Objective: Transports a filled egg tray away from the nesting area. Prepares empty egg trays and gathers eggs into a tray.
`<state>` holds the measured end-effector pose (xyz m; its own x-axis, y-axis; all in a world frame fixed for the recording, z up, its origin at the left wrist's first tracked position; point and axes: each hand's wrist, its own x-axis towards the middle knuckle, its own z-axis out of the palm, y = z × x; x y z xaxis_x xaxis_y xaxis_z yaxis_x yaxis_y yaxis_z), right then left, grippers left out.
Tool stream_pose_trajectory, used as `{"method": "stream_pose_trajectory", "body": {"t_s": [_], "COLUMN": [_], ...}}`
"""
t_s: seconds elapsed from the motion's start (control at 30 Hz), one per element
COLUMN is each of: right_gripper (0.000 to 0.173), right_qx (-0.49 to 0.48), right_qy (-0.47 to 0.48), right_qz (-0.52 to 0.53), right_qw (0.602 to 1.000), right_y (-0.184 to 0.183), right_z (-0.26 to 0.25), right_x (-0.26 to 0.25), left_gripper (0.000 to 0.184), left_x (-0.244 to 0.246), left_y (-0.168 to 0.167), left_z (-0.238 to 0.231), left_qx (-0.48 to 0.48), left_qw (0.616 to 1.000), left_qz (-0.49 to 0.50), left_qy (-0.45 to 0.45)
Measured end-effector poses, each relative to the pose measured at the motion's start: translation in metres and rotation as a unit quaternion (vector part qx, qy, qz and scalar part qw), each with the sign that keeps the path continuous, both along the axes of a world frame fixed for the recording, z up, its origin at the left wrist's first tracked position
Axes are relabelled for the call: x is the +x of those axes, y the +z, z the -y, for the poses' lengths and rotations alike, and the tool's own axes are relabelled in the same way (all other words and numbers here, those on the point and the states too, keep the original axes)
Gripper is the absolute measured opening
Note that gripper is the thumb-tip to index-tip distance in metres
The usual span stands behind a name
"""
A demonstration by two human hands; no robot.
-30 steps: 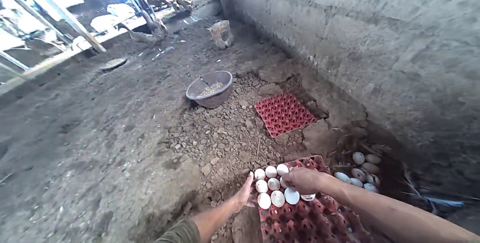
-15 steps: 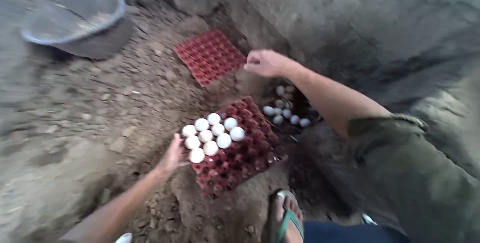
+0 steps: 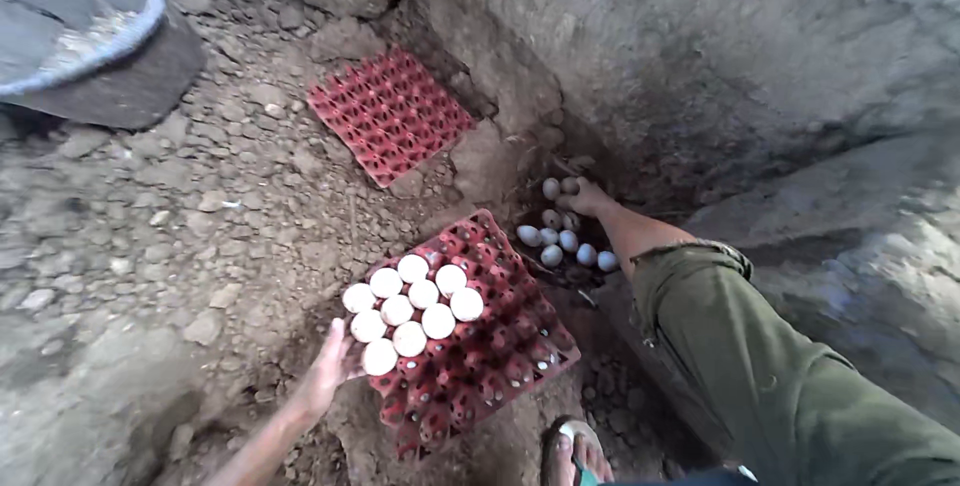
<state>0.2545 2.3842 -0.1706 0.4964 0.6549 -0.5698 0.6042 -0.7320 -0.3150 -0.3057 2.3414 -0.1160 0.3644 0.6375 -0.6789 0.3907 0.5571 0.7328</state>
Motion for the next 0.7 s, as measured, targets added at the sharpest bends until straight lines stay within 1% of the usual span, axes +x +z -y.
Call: {"method": "stream_pose_trajectory", "body": {"t_s": [0.07,0.1,0.13,0.2,0.27,0.37,0.43,0.5,0.53,0.57,0.6,0.63,0.7], "right_gripper": [0.069,0.075,0.078,0.077,0.083,0.103,0.111,0.11,0.106,0.105,0.103,0.099,0.086], "right_qx": [0.059,0.081,0.095,0.112,0.079,0.007,-0.006,-0.006,0.0,0.002,0.002,0.008,0.027], "right_qy": [0.027,0.029,0.016,-0.038,-0.064,-0.054,-0.052,-0.065,-0.057,-0.04,-0.03,-0.026,-0.036], "right_qz": [-0.008,-0.009,-0.002,0.012,0.027,0.057,0.082,0.088,0.078,0.09,0.09,0.067,0.037], "right_qw": [0.998,0.996,0.995,0.993,0.994,0.997,0.995,0.994,0.995,0.995,0.996,0.997,0.998], "right_y": [-0.008,-0.02,-0.031,-0.037,-0.037,-0.063,-0.079,-0.089,-0.09,-0.094,-0.091,-0.079,-0.071], "right_z": [-0.002,-0.007,-0.016,-0.032,-0.036,-0.046,-0.048,-0.05,-0.049,-0.048,-0.047,-0.043,-0.037], "right_x": [-0.008,-0.011,-0.012,-0.018,-0.019,-0.005,0.004,0.01,0.013,0.016,0.015,0.007,-0.005], "left_gripper": [0.071,0.068,0.067,0.066,0.067,0.065,0.064,0.065,0.065,0.065,0.066,0.066,0.067], "left_x": [-0.002,-0.005,-0.006,-0.005,-0.005,-0.006,-0.003,-0.002,-0.002,-0.002,-0.002,-0.001,-0.001], "left_y": [0.0,0.003,0.006,0.011,0.016,0.016,0.019,0.019,0.02,0.022,0.024,0.025,0.024], "left_z": [0.004,0.003,0.002,-0.002,-0.007,-0.008,-0.009,-0.008,-0.008,-0.008,-0.007,-0.007,-0.009], "left_qx": [-0.004,-0.016,-0.03,-0.048,-0.049,-0.068,-0.083,-0.09,-0.092,-0.091,-0.088,-0.087,-0.085], "left_qw": [1.0,0.999,0.999,0.998,0.999,0.998,0.996,0.996,0.996,0.996,0.996,0.996,0.996], "left_qz": [0.001,-0.002,-0.003,0.005,0.012,0.01,0.005,0.006,0.006,0.003,-0.003,-0.007,-0.004], "left_qy": [0.02,0.031,0.038,0.036,0.014,-0.008,-0.011,-0.011,-0.013,-0.015,-0.016,-0.019,-0.027]}}
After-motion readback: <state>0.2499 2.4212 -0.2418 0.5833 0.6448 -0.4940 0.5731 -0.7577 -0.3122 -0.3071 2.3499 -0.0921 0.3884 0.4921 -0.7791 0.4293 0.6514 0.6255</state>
